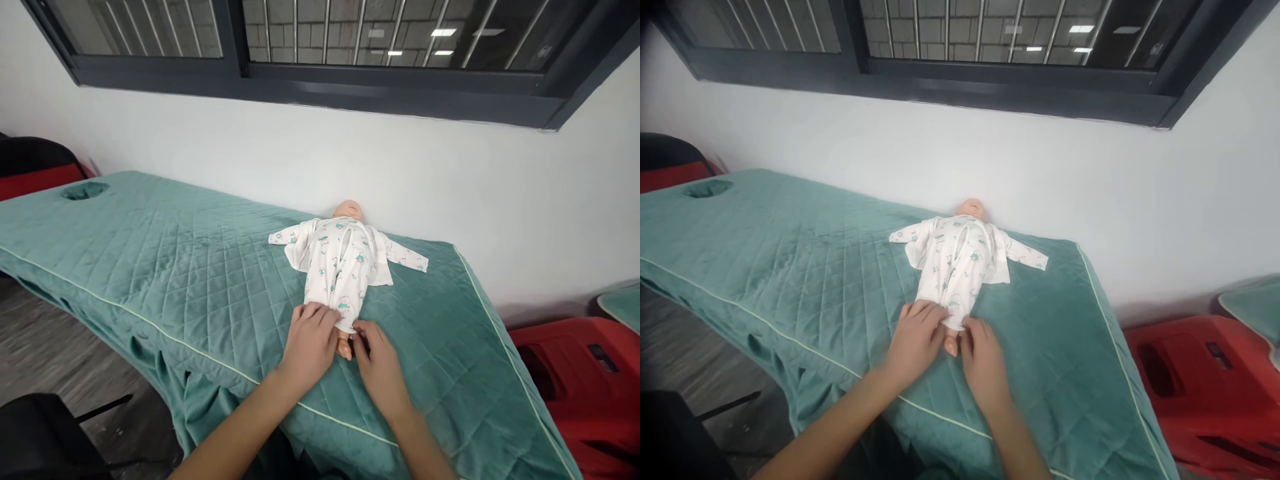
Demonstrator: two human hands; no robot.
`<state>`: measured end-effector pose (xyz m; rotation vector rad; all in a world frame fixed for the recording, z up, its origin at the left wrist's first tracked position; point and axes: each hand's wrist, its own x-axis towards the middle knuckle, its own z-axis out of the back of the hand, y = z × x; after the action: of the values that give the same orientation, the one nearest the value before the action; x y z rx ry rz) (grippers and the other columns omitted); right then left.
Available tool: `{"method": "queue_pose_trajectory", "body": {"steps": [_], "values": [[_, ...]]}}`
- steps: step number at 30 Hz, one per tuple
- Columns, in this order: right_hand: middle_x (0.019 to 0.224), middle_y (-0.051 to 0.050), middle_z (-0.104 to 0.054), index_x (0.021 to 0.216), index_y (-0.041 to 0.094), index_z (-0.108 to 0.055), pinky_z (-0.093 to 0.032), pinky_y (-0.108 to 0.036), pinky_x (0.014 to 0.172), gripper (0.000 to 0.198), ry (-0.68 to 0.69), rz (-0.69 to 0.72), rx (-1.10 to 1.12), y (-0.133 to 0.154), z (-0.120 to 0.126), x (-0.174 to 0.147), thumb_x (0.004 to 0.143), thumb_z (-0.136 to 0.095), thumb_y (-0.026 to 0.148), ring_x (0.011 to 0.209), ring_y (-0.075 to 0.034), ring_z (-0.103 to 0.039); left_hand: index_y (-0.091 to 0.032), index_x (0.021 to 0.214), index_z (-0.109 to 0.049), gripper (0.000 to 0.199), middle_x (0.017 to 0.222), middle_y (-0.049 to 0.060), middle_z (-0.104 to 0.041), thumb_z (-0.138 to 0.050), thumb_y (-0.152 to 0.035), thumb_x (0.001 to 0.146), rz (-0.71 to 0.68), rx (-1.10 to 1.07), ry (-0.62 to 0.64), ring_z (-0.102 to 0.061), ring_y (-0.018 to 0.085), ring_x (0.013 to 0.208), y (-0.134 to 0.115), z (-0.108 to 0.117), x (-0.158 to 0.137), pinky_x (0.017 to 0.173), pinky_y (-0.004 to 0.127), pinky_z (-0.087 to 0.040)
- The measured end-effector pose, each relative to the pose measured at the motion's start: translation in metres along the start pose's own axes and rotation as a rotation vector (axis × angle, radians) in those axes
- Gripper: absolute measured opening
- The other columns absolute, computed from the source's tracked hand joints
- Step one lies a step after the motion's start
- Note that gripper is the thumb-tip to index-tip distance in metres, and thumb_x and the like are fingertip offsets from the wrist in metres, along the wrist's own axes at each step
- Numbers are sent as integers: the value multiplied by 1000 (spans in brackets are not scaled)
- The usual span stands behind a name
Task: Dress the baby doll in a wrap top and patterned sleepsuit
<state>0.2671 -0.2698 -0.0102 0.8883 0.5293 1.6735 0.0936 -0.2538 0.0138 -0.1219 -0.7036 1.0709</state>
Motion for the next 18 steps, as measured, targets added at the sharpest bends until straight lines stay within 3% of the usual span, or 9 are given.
{"method": "queue_pose_trajectory", "body": {"steps": [5, 10, 14, 18], "values": [[93, -4, -63, 96, 22, -62, -47, -30, 79, 15, -2, 131, 114, 6, 11, -12, 99, -47, 20, 88, -18, -61, -20, 107, -59, 20, 101, 5, -68, -49, -10, 93, -90, -134, -67, -57, 22, 99, -6, 9, -15, 86, 39, -43], [91, -4, -63, 91, 23, -60, -47, -30, 79, 15, 123, 174, 90, 6, 28, -16, 98, -48, 19, 88, -18, -60, -19, 110, -58, 23, 100, 5, -66, -51, -9, 92, -180, -169, -25, -56, 21, 98, -2, 16, -27, 88, 39, -45], [92, -4, -65, 93, 23, -61, -49, -31, 82, 17, 252, 156, 66, -8, 44, 3, 100, -46, 23, 89, -18, -61, -20, 114, -57, 27, 105, 6, -65, -46, -8, 94, -135, -205, -122, -57, 21, 99, 34, 12, -14, 88, 38, -48], [108, -8, -66, 105, 22, -62, -48, -39, 95, 19, 74, 150, -168, -33, 50, 52, 98, -44, 19, 104, -23, -60, -20, 115, -58, 30, 116, 8, -64, -47, -7, 91, 77, -168, -204, -58, 22, 112, 82, -5, 24, 99, 41, -50]]}}
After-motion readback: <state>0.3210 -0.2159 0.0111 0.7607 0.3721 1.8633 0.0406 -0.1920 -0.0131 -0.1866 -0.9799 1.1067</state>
